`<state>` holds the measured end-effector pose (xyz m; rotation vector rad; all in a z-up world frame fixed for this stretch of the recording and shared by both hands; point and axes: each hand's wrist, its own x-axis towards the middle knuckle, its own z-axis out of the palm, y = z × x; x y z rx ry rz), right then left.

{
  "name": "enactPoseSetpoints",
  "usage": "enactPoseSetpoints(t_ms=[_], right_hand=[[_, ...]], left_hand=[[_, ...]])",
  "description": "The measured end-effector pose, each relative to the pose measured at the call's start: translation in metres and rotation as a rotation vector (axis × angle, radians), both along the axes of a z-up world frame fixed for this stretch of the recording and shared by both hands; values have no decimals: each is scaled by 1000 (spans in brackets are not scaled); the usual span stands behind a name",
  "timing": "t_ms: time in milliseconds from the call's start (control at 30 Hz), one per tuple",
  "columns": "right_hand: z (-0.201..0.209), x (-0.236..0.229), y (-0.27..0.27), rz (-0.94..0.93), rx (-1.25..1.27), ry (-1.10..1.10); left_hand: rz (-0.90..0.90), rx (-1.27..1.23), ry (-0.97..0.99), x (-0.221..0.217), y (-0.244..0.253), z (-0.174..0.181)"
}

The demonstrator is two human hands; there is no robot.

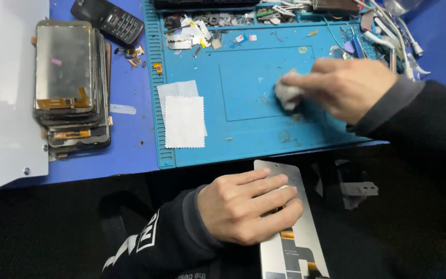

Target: Cleaning and repairing components of a smartphone screen assembly at a workbench.

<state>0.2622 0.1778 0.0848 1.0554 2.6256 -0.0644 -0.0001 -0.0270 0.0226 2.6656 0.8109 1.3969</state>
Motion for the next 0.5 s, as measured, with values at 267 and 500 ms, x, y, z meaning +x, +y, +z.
enactPoseSetpoints(t_ms=[267,500], right_hand=[[6,83,6,240,-644,431],[2,-24,-12,103,-108,66]], left_hand=[[-65,-20,-87,-3,7,-6],[-25,40,-25,-5,4,-1]])
